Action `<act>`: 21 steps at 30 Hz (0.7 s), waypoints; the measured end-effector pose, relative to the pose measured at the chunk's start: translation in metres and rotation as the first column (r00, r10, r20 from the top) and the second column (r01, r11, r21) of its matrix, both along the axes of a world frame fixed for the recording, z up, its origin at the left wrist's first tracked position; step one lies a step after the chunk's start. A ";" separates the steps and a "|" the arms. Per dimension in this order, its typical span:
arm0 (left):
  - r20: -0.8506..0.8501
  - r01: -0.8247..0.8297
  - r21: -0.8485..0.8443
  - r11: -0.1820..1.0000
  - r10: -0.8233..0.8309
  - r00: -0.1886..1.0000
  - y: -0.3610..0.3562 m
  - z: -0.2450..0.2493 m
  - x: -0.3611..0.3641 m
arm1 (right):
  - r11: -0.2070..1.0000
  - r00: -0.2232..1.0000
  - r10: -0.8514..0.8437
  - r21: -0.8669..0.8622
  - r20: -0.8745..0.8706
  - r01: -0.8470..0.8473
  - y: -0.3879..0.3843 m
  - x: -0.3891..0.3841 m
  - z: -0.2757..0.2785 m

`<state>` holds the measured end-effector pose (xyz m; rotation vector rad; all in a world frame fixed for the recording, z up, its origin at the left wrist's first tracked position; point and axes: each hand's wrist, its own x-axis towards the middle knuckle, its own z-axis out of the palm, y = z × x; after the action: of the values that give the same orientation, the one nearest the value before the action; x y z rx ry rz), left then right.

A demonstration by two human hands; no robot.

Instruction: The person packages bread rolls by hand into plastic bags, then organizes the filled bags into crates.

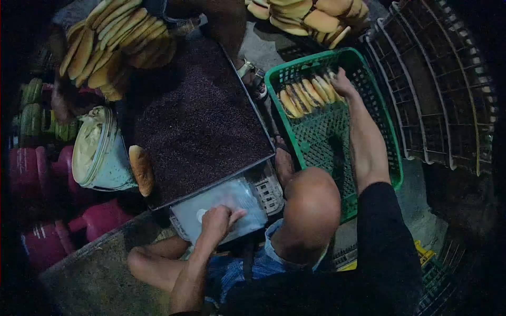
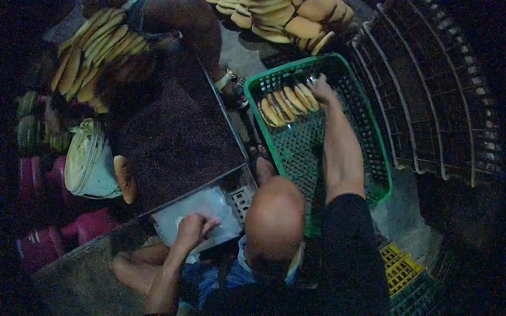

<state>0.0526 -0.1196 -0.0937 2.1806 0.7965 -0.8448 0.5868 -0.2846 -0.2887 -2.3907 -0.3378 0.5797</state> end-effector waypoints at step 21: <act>0.183 -0.154 -0.974 0.164 0.976 -0.116 0.017 0.114 -0.015 | 0.485 0.828 0.137 0.766 -0.543 0.422 0.027 -0.438 0.353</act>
<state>0.0374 -0.1029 0.0205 0.7232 0.6339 0.6918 0.1488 -0.2579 0.0648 -1.1489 -0.0983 0.7416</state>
